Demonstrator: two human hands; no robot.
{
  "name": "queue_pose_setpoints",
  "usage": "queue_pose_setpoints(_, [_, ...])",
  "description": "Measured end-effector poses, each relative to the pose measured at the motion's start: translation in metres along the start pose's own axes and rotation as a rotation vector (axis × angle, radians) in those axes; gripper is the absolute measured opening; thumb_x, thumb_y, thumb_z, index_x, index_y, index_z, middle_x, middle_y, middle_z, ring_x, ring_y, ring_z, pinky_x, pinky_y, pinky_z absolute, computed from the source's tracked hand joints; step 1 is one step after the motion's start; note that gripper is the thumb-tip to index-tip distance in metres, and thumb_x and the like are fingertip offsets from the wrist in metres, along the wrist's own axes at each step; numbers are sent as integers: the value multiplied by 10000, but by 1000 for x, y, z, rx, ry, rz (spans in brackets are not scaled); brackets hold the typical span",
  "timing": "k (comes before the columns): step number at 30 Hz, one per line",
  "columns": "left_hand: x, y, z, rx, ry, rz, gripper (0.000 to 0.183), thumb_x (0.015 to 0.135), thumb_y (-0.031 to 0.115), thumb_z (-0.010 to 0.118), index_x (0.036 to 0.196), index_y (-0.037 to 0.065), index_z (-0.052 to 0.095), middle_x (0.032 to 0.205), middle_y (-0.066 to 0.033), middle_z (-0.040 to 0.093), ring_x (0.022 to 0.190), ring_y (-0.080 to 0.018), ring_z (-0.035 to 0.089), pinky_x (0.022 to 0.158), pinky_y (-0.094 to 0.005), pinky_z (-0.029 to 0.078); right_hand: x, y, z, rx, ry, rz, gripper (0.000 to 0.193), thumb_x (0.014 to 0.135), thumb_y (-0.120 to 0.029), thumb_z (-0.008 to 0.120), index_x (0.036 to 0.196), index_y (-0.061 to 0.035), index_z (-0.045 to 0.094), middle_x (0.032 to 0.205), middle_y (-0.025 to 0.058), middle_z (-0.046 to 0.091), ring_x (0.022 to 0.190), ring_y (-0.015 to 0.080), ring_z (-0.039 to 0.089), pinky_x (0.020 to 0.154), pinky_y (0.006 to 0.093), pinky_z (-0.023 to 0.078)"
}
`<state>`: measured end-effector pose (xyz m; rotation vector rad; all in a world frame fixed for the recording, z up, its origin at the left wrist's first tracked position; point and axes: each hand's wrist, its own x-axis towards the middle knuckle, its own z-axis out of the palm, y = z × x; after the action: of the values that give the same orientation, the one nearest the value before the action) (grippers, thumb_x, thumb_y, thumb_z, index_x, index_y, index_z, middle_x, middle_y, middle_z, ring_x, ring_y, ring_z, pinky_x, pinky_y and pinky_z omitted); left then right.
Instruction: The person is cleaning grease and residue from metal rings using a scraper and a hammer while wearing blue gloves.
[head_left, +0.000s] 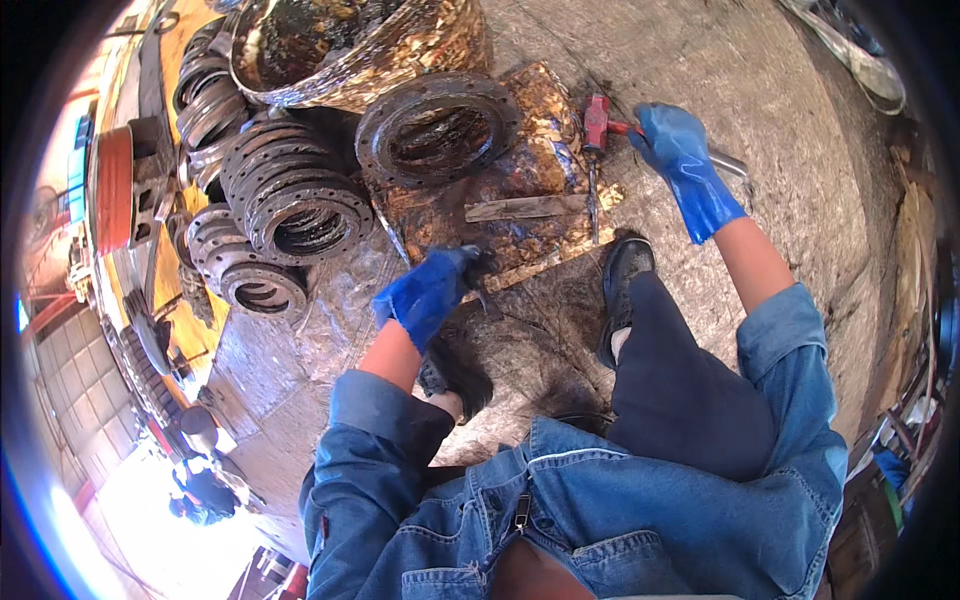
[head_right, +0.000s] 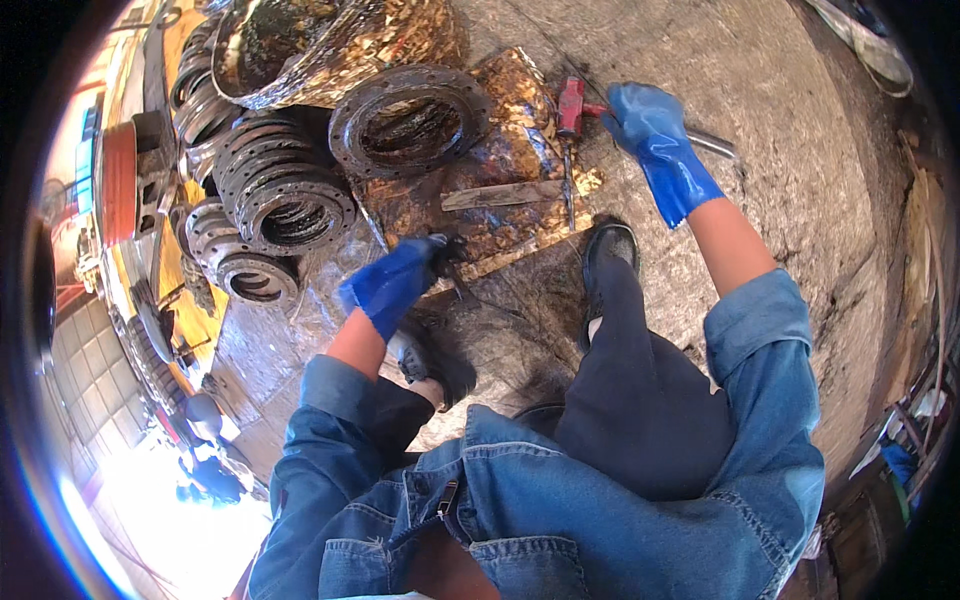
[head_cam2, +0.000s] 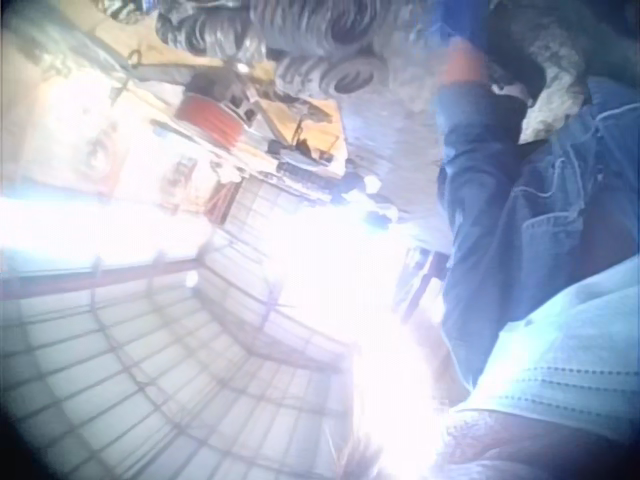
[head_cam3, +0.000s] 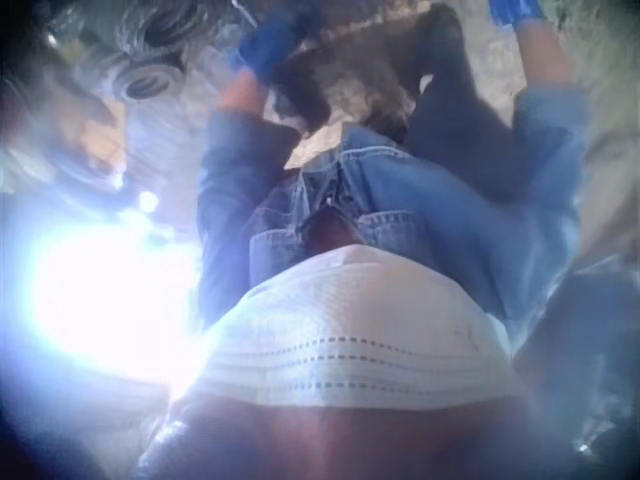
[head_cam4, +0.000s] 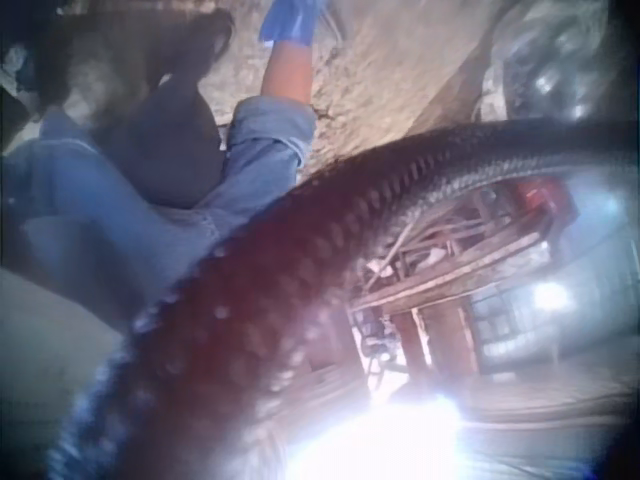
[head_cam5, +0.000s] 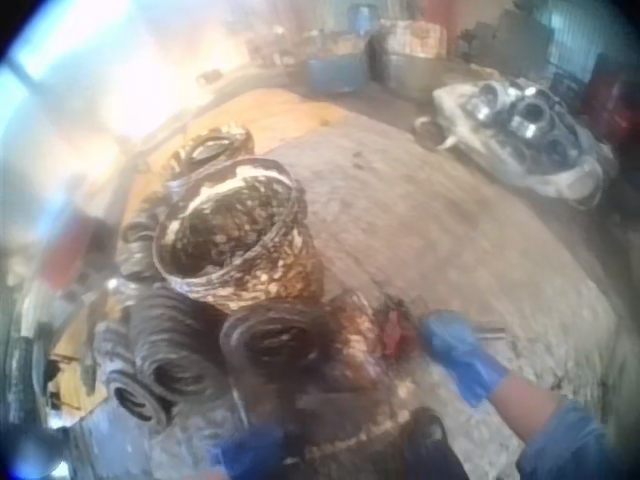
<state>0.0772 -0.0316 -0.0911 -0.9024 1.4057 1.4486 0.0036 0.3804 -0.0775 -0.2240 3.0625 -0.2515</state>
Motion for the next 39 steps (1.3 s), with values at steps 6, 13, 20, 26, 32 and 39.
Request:
queue_pose_setpoints(6, [-15, -39, 11, 209, -140, 354, 280, 927, 162, 507, 1088, -7, 663, 994, -122, 698, 893, -211, 640, 746, -314, 469, -25, -46, 20, 457, -472, 253, 443, 812, -461, 623, 961, -47, 681, 979, 200, 675, 921, 387, 641, 817, 464, 495])
queue_pose_setpoints(13, [-49, 28, 25, 650, 223, 365, 282, 873, 139, 609, 1101, -26, 627, 992, -109, 673, 873, -150, 610, 747, -276, 492, -18, -69, 54, 408, -440, 187, 319, 771, -280, 648, 946, -17, 693, 967, 245, 662, 895, 384, 656, 791, 451, 514])
queue_pose_setpoints(20, [-74, 166, 84, 939, 392, 1185, 311, 918, 156, 566, 1195, 14, 574, 1064, -119, 650, 941, -180, 615, 796, -282, 517, -28, -64, 39, 729, -390, 415, 328, 777, -315, 676, 962, -44, 671, 892, 193, 664, 849, 365, 643, 756, 441, 509])
queue_pose_setpoints(26, [-88, 219, 123, 1407, 691, 812, 492, 845, 480, 590, 1254, 209, 562, 1112, -154, 666, 1051, -345, 626, 920, -414, 486, -27, -53, -2, 295, -141, -27, 248, 768, -345, 664, 830, -106, 689, 791, 127, 661, 749, 346, 636, 665, 453, 509])
queue_pose_setpoints(32, [-77, 227, 119, 1354, 575, 712, 541, 866, 492, 573, 1231, 93, 586, 1137, -186, 651, 1088, -352, 605, 932, -420, 468, -26, -51, -6, 123, 14, -181, 269, 747, -354, 699, 752, -94, 630, 727, 93, 638, 685, 334, 624, 586, 467, 495])
queue_pose_setpoints(39, [-76, 204, 114, 1349, 734, 703, 445, 870, 503, 556, 1106, 142, 664, 1028, -177, 680, 1012, -314, 649, 900, -433, 488, -42, -48, 23, 356, 101, -272, 193, 743, -277, 677, 823, -106, 638, 830, 101, 638, 750, 336, 631, 631, 458, 509])
